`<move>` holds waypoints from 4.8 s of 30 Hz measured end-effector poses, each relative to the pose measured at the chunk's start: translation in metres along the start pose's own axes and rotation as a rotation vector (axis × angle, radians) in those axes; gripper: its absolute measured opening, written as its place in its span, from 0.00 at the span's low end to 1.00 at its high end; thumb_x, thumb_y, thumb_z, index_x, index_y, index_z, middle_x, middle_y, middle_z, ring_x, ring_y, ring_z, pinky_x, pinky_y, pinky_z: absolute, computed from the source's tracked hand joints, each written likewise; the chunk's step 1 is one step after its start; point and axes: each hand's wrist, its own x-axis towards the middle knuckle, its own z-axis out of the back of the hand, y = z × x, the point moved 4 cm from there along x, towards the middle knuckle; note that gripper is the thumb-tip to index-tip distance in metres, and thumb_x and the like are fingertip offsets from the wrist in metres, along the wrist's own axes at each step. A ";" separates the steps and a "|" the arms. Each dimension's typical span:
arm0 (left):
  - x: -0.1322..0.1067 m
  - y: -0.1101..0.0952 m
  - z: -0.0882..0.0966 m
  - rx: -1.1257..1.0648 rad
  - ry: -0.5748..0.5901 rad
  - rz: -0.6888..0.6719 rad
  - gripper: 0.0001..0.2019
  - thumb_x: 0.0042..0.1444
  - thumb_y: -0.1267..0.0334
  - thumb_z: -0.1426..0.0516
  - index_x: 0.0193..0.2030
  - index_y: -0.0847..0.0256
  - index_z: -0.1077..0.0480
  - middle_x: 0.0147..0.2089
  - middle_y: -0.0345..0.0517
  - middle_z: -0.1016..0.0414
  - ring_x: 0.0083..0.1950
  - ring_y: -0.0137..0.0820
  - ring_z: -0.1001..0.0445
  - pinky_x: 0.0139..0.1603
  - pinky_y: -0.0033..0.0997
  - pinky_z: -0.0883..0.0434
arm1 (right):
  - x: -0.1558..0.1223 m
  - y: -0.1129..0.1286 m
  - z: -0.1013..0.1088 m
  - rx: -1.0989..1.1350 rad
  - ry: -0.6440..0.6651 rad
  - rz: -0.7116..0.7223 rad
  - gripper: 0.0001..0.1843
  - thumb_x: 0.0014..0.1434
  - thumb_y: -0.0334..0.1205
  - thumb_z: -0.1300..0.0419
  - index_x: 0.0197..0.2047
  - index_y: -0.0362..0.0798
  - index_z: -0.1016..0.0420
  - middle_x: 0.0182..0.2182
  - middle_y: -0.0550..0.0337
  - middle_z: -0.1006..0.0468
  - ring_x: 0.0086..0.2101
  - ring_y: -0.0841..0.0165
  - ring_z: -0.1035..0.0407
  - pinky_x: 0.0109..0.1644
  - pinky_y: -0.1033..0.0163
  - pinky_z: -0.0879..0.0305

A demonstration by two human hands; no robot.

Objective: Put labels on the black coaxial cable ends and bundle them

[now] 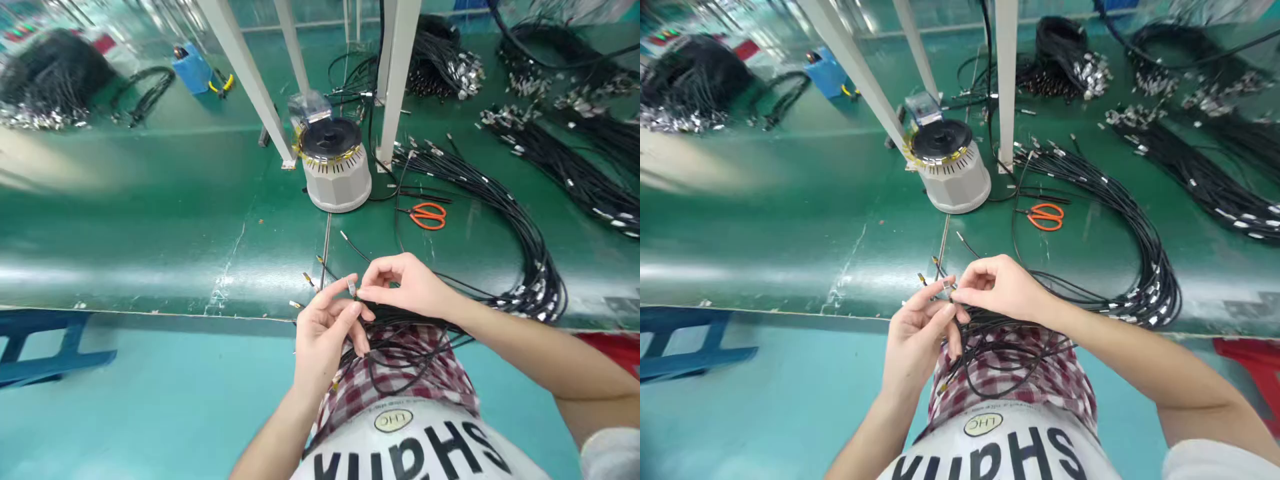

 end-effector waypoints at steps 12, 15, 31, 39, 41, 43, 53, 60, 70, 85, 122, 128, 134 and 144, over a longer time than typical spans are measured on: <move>0.000 0.004 -0.001 0.010 0.012 0.008 0.18 0.62 0.68 0.41 0.59 0.60 0.32 0.35 0.46 0.20 0.18 0.27 0.26 0.16 0.24 0.30 | -0.002 0.004 0.003 -0.044 -0.006 0.018 0.11 0.58 0.44 0.34 0.33 0.43 0.23 0.30 0.59 0.22 0.31 0.71 0.32 0.36 0.66 0.36; 0.001 0.004 0.000 0.007 0.008 -0.006 0.18 0.62 0.68 0.41 0.59 0.60 0.32 0.35 0.45 0.20 0.18 0.27 0.26 0.16 0.23 0.30 | -0.003 0.007 0.003 -0.061 -0.012 0.040 0.10 0.59 0.43 0.34 0.33 0.43 0.23 0.29 0.60 0.22 0.31 0.72 0.31 0.36 0.66 0.36; -0.001 0.004 -0.001 0.004 0.019 -0.009 0.19 0.62 0.67 0.40 0.60 0.60 0.32 0.35 0.46 0.20 0.19 0.27 0.25 0.16 0.23 0.29 | -0.003 0.008 0.002 -0.093 -0.013 0.043 0.08 0.58 0.40 0.35 0.32 0.44 0.24 0.28 0.62 0.24 0.31 0.72 0.32 0.37 0.66 0.37; -0.001 0.004 -0.001 0.013 0.026 -0.014 0.19 0.62 0.68 0.41 0.60 0.59 0.32 0.35 0.45 0.20 0.19 0.26 0.25 0.16 0.23 0.28 | -0.003 0.005 0.002 -0.080 -0.010 0.037 0.10 0.58 0.42 0.35 0.32 0.43 0.24 0.28 0.61 0.24 0.31 0.72 0.32 0.37 0.66 0.37; -0.001 0.004 -0.001 0.014 0.025 -0.014 0.19 0.62 0.68 0.41 0.60 0.59 0.32 0.35 0.45 0.20 0.19 0.26 0.26 0.16 0.23 0.28 | -0.003 0.005 0.002 -0.075 -0.011 0.043 0.10 0.58 0.42 0.35 0.32 0.43 0.24 0.28 0.61 0.24 0.31 0.72 0.32 0.37 0.66 0.36; -0.001 0.004 -0.001 0.015 0.025 -0.014 0.20 0.62 0.68 0.40 0.61 0.60 0.32 0.35 0.46 0.20 0.19 0.26 0.26 0.16 0.23 0.28 | -0.003 0.005 0.002 -0.074 -0.010 0.046 0.10 0.59 0.42 0.35 0.33 0.44 0.24 0.28 0.61 0.24 0.31 0.72 0.32 0.37 0.66 0.36; -0.001 0.003 -0.002 0.022 0.013 0.001 0.20 0.61 0.67 0.40 0.60 0.60 0.32 0.35 0.46 0.20 0.19 0.27 0.26 0.16 0.24 0.29 | -0.002 0.003 0.001 -0.076 -0.018 0.010 0.09 0.58 0.42 0.35 0.32 0.44 0.24 0.28 0.60 0.23 0.30 0.71 0.32 0.36 0.66 0.35; 0.002 0.004 -0.003 0.029 -0.055 0.003 0.14 0.63 0.63 0.42 0.55 0.62 0.30 0.28 0.42 0.22 0.14 0.25 0.30 0.13 0.21 0.35 | -0.003 0.002 -0.004 -0.052 -0.014 -0.029 0.09 0.58 0.42 0.35 0.31 0.44 0.25 0.26 0.62 0.24 0.28 0.73 0.33 0.34 0.68 0.37; 0.004 0.006 -0.003 -0.023 -0.069 0.038 0.10 0.64 0.60 0.42 0.49 0.59 0.34 0.26 0.39 0.24 0.12 0.23 0.34 0.11 0.17 0.40 | -0.006 0.009 0.005 -0.176 0.001 0.034 0.09 0.62 0.41 0.39 0.37 0.44 0.21 0.33 0.59 0.20 0.33 0.70 0.29 0.41 0.65 0.34; 0.010 0.017 0.004 -0.104 -0.048 0.114 0.13 0.56 0.63 0.36 0.38 0.62 0.37 0.26 0.40 0.22 0.13 0.26 0.31 0.10 0.19 0.36 | -0.010 0.019 0.008 -0.360 -0.095 0.110 0.06 0.60 0.37 0.38 0.33 0.45 0.22 0.30 0.60 0.21 0.31 0.71 0.30 0.38 0.65 0.35; 0.003 0.015 -0.001 -0.109 0.012 0.104 0.09 0.59 0.67 0.38 0.38 0.62 0.36 0.27 0.42 0.21 0.14 0.26 0.29 0.12 0.20 0.34 | -0.004 0.006 0.002 -0.215 -0.046 0.026 0.09 0.58 0.41 0.37 0.31 0.44 0.24 0.28 0.61 0.23 0.30 0.71 0.32 0.38 0.66 0.35; 0.004 0.014 -0.001 -0.088 -0.010 0.088 0.07 0.61 0.64 0.40 0.38 0.62 0.36 0.27 0.42 0.22 0.13 0.25 0.31 0.12 0.19 0.36 | -0.002 0.005 0.000 -0.162 -0.001 -0.016 0.09 0.58 0.41 0.37 0.31 0.44 0.24 0.27 0.61 0.23 0.29 0.72 0.32 0.36 0.67 0.35; 0.005 0.011 -0.002 -0.100 0.009 0.088 0.06 0.64 0.63 0.43 0.39 0.61 0.36 0.26 0.42 0.23 0.13 0.25 0.31 0.12 0.19 0.38 | -0.005 0.010 0.003 -0.228 0.032 0.018 0.09 0.61 0.41 0.40 0.36 0.45 0.22 0.32 0.60 0.20 0.33 0.70 0.29 0.41 0.65 0.33; 0.005 0.019 0.003 -0.149 -0.001 0.156 0.11 0.56 0.65 0.35 0.36 0.62 0.35 0.26 0.40 0.24 0.13 0.21 0.34 0.12 0.16 0.41 | -0.006 0.011 0.007 -0.224 0.042 0.027 0.08 0.61 0.39 0.38 0.37 0.44 0.21 0.32 0.60 0.19 0.33 0.70 0.28 0.40 0.65 0.33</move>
